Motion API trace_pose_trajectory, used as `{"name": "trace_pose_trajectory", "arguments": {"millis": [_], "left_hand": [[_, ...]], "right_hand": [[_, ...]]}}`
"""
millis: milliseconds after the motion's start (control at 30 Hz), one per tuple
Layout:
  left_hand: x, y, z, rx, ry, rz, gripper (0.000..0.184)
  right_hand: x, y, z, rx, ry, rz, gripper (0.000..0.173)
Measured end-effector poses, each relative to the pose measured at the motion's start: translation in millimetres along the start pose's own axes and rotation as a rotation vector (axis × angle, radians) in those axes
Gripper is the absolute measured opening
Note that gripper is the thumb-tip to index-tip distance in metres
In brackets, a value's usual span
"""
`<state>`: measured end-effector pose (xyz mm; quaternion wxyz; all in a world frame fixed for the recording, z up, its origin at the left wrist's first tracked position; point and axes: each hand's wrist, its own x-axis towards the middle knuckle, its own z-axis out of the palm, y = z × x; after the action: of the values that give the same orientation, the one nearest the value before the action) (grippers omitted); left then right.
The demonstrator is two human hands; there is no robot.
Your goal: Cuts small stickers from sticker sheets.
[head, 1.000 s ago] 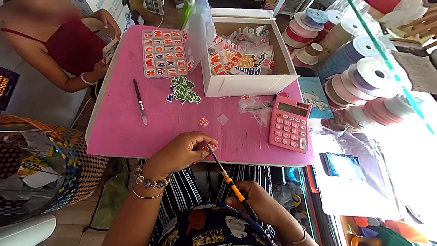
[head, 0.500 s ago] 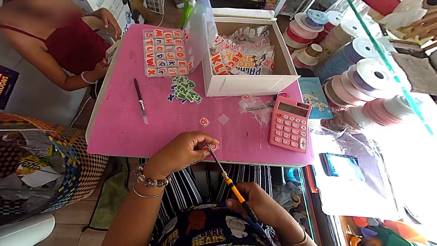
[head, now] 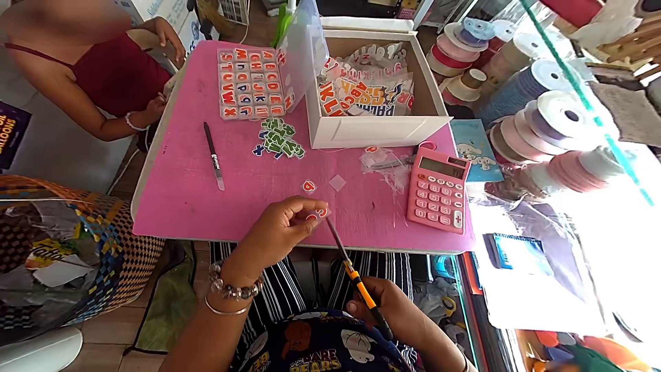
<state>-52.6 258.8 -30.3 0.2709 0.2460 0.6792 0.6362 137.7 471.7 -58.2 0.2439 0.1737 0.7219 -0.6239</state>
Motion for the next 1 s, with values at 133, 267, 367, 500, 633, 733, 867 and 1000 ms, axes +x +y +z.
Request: {"name": "trace_pose_trajectory", "arguments": {"millis": [133,267,367,500,633,733,867,1000], "left_hand": [[-11.8,4.0,39.7,-0.401,0.34,0.021,0.028],[-16.0,11.4,71.3,-0.633,0.402,0.027,0.03],[-14.8,8.6,83.9,-0.575,0.464,0.102,0.032],[-14.7,2.9,91.3,-0.468,0.514,0.227,0.031],[-14.5,2.9,95.1,-0.421,0.525,0.267,0.03],[-13.7,2.2,94.8,-0.37,0.519,0.298,0.03],[-14.0,0.8,91.6,-0.276,0.527,0.335,0.029],[-13.1,-1.4,87.2,-0.25,0.546,0.335,0.029]], "right_hand": [[1.1,2.0,11.3,0.131,0.134,-0.17,0.032],[8.2,-7.2,21.8,0.151,0.155,-0.268,0.031],[9.6,-10.1,26.7,0.168,0.129,-0.315,0.032],[9.2,-9.1,29.3,0.193,0.124,-0.339,0.03],[7.7,-7.8,28.7,0.207,0.152,-0.332,0.032],[7.5,-8.1,28.0,0.207,0.166,-0.323,0.029],[8.2,-6.5,26.9,0.198,0.17,-0.318,0.029],[8.1,-4.7,27.7,0.2,0.156,-0.319,0.029]]}}
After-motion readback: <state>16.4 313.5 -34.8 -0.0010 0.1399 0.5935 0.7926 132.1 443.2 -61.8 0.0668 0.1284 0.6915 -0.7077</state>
